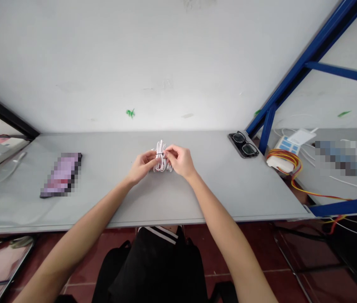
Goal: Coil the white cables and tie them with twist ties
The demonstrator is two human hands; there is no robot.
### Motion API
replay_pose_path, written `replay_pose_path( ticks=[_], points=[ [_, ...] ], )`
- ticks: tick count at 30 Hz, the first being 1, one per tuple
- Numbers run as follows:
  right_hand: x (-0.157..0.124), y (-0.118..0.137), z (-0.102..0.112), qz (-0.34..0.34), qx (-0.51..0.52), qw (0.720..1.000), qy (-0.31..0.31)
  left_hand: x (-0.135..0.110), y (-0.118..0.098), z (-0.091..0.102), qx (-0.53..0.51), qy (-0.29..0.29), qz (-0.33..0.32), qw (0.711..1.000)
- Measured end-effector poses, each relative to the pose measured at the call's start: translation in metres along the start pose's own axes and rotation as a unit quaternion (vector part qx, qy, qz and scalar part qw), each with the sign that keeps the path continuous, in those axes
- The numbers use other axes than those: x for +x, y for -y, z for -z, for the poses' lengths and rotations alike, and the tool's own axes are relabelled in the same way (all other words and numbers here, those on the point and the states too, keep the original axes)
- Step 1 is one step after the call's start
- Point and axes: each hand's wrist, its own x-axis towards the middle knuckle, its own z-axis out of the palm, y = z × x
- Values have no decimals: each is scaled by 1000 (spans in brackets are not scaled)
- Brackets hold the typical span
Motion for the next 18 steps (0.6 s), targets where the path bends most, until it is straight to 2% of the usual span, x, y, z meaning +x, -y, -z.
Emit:
replay_pose_path(
  ticks=[2, 4, 8, 13, 16, 18],
  points=[
    [-2, 2, -1, 37, -50, 998, -28, 0, -1, 0, -22, 13, 14, 1000],
    [-2, 3, -2, 36, -47, 998, -33, 0, 0, 1, -13, -5, -1, 1000],
    [3, 1, 0, -50, 67, 996, 21, 0, 8, 0, 89, -72, -81, 990],
    [6, 0, 8, -182, 186, 956, 140, 0, 14, 1, 225, -115, -152, 956],
    [5, 0, 11, -210, 213, 938, 172, 0, 14, 3, 264, -120, -151, 945],
    [5, -1, 11, -199, 208, 944, 161, 0, 13, 3, 262, -116, -147, 947]
  ],
)
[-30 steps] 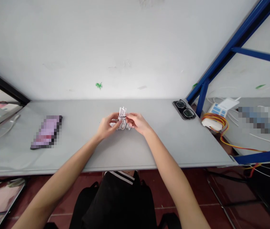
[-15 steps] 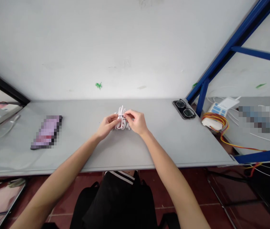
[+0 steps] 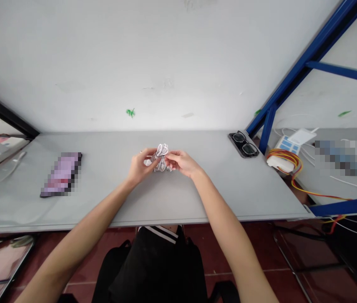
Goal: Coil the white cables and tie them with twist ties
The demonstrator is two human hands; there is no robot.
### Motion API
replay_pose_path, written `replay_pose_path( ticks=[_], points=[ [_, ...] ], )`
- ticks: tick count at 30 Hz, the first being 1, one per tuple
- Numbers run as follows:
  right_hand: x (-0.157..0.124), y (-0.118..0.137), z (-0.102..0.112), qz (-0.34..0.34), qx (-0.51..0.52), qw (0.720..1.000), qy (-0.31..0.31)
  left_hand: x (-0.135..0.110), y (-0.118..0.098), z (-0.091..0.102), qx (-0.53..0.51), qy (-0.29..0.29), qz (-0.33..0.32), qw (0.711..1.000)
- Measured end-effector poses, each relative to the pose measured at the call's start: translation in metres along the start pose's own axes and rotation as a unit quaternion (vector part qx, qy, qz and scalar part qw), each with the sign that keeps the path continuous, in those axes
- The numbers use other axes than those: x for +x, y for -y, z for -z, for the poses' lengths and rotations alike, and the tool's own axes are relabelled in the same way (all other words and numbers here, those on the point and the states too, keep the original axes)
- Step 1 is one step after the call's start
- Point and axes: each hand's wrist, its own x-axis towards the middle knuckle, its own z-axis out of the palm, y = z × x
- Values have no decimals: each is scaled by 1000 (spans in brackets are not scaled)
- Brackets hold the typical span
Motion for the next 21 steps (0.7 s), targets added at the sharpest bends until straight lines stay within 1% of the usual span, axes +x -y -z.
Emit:
replay_pose_path(
  ticks=[3, 5, 7, 9, 11, 13, 14, 15, 16, 17, 18, 20, 21],
  points=[
    [2, -2, -1, 44, -45, 998, -31, 0, -2, -1, -37, 6, 22, 999],
    [3, -3, -2, 84, -97, 990, -50, 1, -4, -2, -84, 10, 60, 995],
    [2, -3, -3, 134, -157, 976, -72, 1, -5, -3, -158, 26, 109, 981],
    [1, -3, -5, 200, -238, 945, -104, 2, -6, -2, -245, 52, 156, 956],
    [-1, -2, -7, 273, -325, 894, -142, 3, -6, -1, -315, 78, 196, 926],
    [-3, -2, -9, 326, -388, 847, -163, 4, -5, 0, -357, 103, 221, 902],
    [-4, -2, -10, 338, -402, 835, -165, 5, -6, 1, -365, 111, 226, 897],
    [-4, -2, -11, 339, -403, 834, -165, 5, -6, 2, -363, 110, 224, 898],
    [-4, -3, -11, 330, -392, 843, -163, 5, -6, 2, -352, 102, 217, 905],
    [-3, -3, -11, 311, -366, 862, -161, 4, -7, 3, -334, 87, 203, 916],
    [-2, -3, -11, 282, -327, 888, -155, 4, -7, 3, -308, 68, 184, 931],
    [0, -3, -10, 211, -220, 944, -128, 3, -7, 2, -237, 28, 129, 962],
    [1, -3, -9, 174, -160, 965, -109, 2, -7, 2, -195, 11, 97, 976]
  ],
)
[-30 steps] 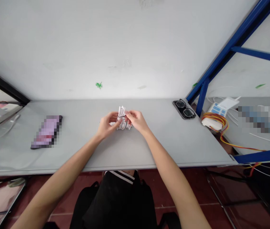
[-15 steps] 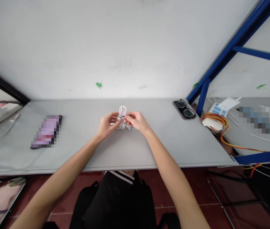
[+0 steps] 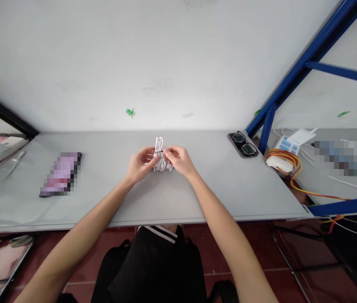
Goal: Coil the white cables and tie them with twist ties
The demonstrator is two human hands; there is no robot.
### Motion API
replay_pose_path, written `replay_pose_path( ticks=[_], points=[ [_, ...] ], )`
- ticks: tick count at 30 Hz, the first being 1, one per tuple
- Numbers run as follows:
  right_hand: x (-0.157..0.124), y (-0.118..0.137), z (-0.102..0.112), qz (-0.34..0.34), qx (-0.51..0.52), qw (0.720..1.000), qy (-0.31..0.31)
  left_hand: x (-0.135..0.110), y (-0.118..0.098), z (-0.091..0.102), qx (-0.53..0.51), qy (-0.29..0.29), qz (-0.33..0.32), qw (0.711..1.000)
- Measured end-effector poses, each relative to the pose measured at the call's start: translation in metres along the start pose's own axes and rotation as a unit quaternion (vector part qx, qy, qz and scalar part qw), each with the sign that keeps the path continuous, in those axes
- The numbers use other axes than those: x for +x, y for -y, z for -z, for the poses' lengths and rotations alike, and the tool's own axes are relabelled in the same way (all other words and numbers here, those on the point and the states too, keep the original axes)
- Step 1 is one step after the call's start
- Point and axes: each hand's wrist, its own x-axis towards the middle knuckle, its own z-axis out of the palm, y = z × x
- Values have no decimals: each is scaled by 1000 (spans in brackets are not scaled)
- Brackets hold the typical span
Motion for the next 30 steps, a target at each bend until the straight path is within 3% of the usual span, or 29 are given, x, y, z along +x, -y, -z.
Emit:
replay_pose_path(
  ticks=[4, 9, 13, 17, 20, 23, 26, 30],
  points=[
    [3, 0, 4, -118, 171, 976, 65, -1, 4, 1, 150, -37, -103, 983],
    [3, -1, 7, -170, 209, 959, 85, 0, 8, 1, 188, -49, -115, 974],
    [3, -4, 6, -125, 138, 982, 43, -1, 5, -3, 90, -19, -38, 995],
    [1, -5, 1, 8, -47, 999, -16, 0, -3, -4, -32, 21, 67, 997],
    [-2, -4, -1, 136, -192, 970, -58, 2, -6, -2, -110, 52, 140, 983],
    [-3, -2, -2, 200, -252, 944, -66, 3, -5, 1, -203, 82, 186, 958],
    [-3, -2, -3, 173, -220, 958, -62, 3, -5, 1, -191, 68, 181, 962],
    [1, -2, -3, 28, -41, 998, -36, 1, -5, 0, -97, 17, 102, 990]
  ],
)
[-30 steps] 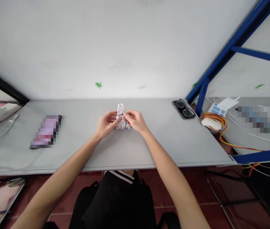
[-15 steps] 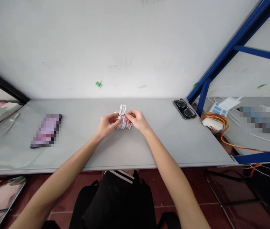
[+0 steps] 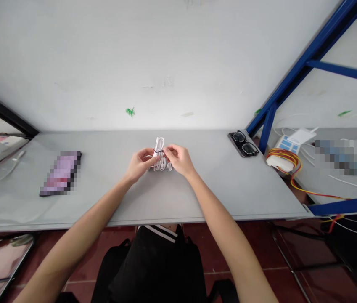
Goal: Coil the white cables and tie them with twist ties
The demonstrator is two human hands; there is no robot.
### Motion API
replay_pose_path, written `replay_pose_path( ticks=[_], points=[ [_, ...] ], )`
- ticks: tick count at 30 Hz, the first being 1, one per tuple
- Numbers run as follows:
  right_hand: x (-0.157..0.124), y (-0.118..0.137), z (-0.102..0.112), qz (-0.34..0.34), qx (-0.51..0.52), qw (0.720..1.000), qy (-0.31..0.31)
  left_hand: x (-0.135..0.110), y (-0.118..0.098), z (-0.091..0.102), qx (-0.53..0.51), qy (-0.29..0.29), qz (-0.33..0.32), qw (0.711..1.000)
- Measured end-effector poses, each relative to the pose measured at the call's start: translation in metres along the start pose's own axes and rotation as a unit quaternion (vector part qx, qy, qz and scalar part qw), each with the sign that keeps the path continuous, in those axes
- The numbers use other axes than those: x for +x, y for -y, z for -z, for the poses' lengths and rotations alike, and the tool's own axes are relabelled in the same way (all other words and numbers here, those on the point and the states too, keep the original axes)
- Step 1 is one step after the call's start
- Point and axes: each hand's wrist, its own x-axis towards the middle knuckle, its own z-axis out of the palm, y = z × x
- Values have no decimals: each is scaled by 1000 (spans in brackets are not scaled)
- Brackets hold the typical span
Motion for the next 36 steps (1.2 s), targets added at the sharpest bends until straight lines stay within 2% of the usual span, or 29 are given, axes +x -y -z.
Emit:
replay_pose_path(
  ticks=[3, 7, 10, 13, 17, 22, 25, 29, 31, 33, 36],
  points=[
    [3, -1, 2, -93, 119, 988, 26, -1, 3, 0, 66, -15, -60, 996],
    [3, 3, 6, -168, 218, 959, 64, -1, 6, 0, 167, -49, -128, 976],
    [2, 5, 8, -200, 236, 944, 113, -1, 7, 1, 212, -63, -155, 963],
    [2, 4, 9, -204, 231, 944, 122, -1, 7, 1, 211, -52, -155, 964],
    [2, 1, 7, -153, 178, 968, 92, -1, 7, -2, 152, -32, -114, 981],
    [-1, 3, 2, -35, 29, 998, 39, -1, 2, -4, 10, -7, -9, 1000],
    [-4, 5, 0, 56, -76, 996, 4, 0, 0, -1, -73, 28, 54, 996],
    [-6, 5, 1, 146, -212, 966, -11, 2, 1, 1, -140, 65, 95, 983],
    [-7, 5, 2, 162, -232, 959, -13, 3, 2, 2, -163, 68, 110, 978],
    [-7, 4, 1, 158, -215, 963, -25, 4, 2, 1, -178, 66, 118, 975],
    [-6, 4, -2, 90, -111, 988, -54, 2, 0, 1, -155, 46, 88, 983]
  ],
)
